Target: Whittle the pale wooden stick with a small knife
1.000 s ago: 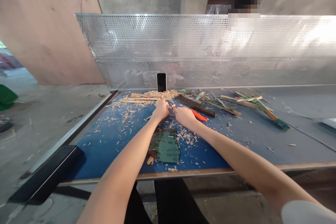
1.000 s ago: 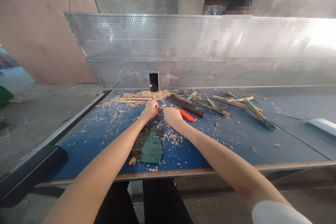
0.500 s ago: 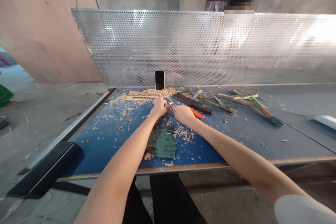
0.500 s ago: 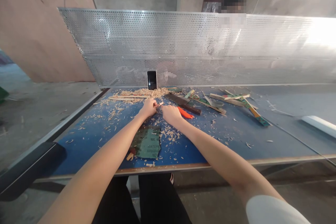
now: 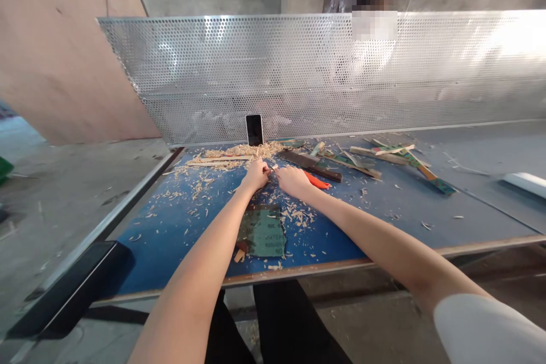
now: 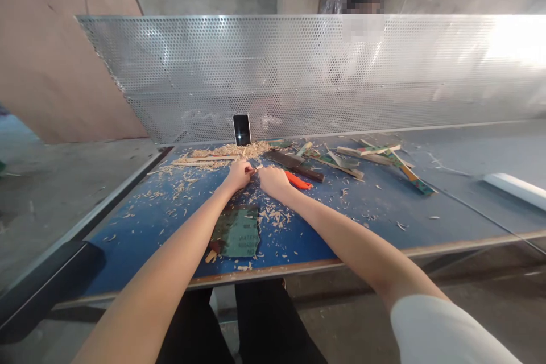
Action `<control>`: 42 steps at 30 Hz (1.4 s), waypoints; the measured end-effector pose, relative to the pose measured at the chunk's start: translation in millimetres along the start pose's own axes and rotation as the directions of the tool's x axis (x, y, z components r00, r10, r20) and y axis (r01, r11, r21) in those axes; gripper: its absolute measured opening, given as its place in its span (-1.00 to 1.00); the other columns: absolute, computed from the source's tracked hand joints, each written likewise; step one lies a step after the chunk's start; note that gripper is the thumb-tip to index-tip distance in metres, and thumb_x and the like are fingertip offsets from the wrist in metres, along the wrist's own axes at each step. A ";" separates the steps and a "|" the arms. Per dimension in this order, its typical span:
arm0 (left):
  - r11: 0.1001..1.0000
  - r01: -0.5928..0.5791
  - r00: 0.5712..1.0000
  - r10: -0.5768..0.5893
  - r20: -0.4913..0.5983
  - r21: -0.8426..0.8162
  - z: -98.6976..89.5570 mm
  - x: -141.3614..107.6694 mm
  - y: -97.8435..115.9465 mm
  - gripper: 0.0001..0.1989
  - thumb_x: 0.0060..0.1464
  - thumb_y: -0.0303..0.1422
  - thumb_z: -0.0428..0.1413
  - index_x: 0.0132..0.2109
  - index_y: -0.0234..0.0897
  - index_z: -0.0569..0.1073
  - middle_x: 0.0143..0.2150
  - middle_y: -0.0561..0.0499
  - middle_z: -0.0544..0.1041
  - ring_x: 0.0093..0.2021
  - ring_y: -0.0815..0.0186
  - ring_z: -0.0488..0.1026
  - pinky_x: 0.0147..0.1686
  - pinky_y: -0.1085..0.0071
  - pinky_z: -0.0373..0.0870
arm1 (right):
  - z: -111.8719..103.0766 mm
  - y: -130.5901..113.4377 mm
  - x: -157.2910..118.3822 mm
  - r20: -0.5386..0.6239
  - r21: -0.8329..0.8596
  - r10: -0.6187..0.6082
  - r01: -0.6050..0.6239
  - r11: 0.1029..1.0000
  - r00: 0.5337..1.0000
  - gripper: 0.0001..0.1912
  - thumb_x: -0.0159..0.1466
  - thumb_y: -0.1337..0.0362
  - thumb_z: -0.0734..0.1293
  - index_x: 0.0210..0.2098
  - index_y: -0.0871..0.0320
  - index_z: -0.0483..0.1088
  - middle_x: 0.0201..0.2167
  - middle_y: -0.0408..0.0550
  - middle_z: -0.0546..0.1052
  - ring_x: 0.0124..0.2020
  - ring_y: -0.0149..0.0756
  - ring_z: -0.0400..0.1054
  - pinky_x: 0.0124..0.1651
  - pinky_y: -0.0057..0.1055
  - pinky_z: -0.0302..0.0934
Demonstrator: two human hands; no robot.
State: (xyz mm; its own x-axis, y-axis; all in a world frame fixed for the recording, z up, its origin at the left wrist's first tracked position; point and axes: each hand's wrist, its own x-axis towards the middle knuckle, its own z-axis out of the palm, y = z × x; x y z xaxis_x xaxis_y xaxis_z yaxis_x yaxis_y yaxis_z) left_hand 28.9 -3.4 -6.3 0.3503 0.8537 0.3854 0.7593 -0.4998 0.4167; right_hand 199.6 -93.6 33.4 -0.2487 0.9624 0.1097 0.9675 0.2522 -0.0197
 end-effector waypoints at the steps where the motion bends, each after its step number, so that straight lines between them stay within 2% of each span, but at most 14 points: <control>1: 1.000 0.001 1.000 -0.001 0.001 -0.001 -0.2 0.7 0.1 -0.81 0.16 -0.51 0.19 -0.43 -0.30 0.54 -0.25 -0.15 0.59 -0.26 0.19 0.48 -0.19 0.29 0.37 | 0.6 0.0 2.5 -0.009 0.003 -0.001 0.001 1.000 1.000 -0.63 0.54 0.30 0.17 0.16 0.18 0.54 0.03 0.23 0.69 0.05 0.03 0.62 0.07 -0.23 0.40; 7: 0.999 0.044 0.998 -0.043 0.041 -0.018 -0.7 1.0 1.5 -0.84 0.19 -0.45 0.23 -0.38 -0.29 0.59 -0.30 -0.12 0.60 -0.26 0.16 0.50 -0.18 0.28 0.38 | 0.0 -0.6 -0.8 -0.005 0.008 -0.008 0.008 1.000 1.000 -0.60 0.52 0.35 0.17 0.24 0.19 0.49 0.02 0.24 0.69 0.05 0.02 0.62 0.08 -0.23 0.39; 14: 0.999 0.031 0.999 -0.031 0.015 -0.021 2.5 -1.0 0.4 -0.81 0.23 -0.42 0.22 -0.39 -0.30 0.55 -0.29 -0.07 0.55 -0.27 0.23 0.46 -0.17 0.32 0.36 | -5.6 -0.7 -17.0 0.029 0.041 0.049 -0.050 0.998 0.998 -0.62 0.51 0.35 0.18 0.16 0.19 0.55 0.02 0.24 0.69 0.02 0.01 0.63 0.09 -0.23 0.39; 19: 1.000 0.020 1.000 -0.020 0.013 -0.011 2.2 2.9 -1.4 -0.82 0.20 -0.46 0.23 -0.41 -0.30 0.55 -0.25 -0.11 0.59 -0.25 0.22 0.48 -0.16 0.31 0.38 | -3.8 -3.5 -4.6 0.006 0.021 0.022 -0.022 1.000 1.000 -0.64 0.49 0.37 0.21 0.15 0.21 0.55 0.01 0.23 0.69 0.04 0.01 0.62 0.08 -0.26 0.39; 22: 0.999 0.036 0.999 -0.036 -0.007 0.010 3.1 4.1 -2.4 -0.82 0.19 -0.48 0.21 -0.40 -0.30 0.58 -0.24 -0.15 0.62 -0.23 0.19 0.51 -0.16 0.30 0.39 | -1.5 -5.4 1.6 -0.009 0.010 0.016 -0.016 1.000 1.000 -0.61 0.50 0.37 0.20 0.22 0.22 0.51 0.03 0.23 0.69 0.05 0.04 0.62 0.07 -0.24 0.40; 27: 0.998 0.069 0.998 -0.069 -0.003 -0.011 7.1 3.8 -4.3 -0.83 0.19 -0.44 0.24 -0.39 -0.28 0.61 -0.33 -0.10 0.62 -0.27 0.18 0.51 -0.17 0.30 0.39 | 0.9 -0.3 -8.5 -0.004 0.021 0.013 -0.013 1.000 1.000 -0.62 0.50 0.37 0.20 0.20 0.18 0.52 0.01 0.22 0.69 0.04 0.04 0.62 0.09 -0.23 0.40; 32: 0.999 0.041 0.999 -0.041 -0.015 0.012 8.5 4.4 -4.6 -0.83 0.19 -0.46 0.23 -0.40 -0.30 0.57 -0.28 -0.12 0.60 -0.26 0.20 0.48 -0.17 0.31 0.38 | -0.4 0.3 -6.1 0.002 0.023 0.025 -0.025 0.999 1.000 -0.65 0.51 0.36 0.19 0.13 0.20 0.55 0.01 0.24 0.70 0.04 0.03 0.62 0.08 -0.25 0.39; 42: 0.999 0.024 1.000 -0.024 0.004 0.021 7.9 4.1 -0.5 -0.82 0.20 -0.44 0.21 -0.39 -0.30 0.61 -0.28 -0.14 0.60 -0.24 0.18 0.50 -0.14 0.30 0.41 | 2.8 3.3 -5.2 0.000 0.017 -0.006 0.006 1.000 1.000 -0.62 0.53 0.35 0.17 0.21 0.18 0.51 0.01 0.23 0.69 0.04 0.01 0.62 0.09 -0.25 0.38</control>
State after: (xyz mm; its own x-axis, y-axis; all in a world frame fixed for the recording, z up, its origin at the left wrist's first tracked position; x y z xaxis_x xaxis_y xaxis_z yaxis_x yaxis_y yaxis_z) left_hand 34.3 1.5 -11.4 0.3339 0.8660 0.3722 0.7791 -0.4759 0.4082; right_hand 203.9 -97.5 30.0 -0.2545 0.9608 0.1097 0.9650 0.2598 -0.0362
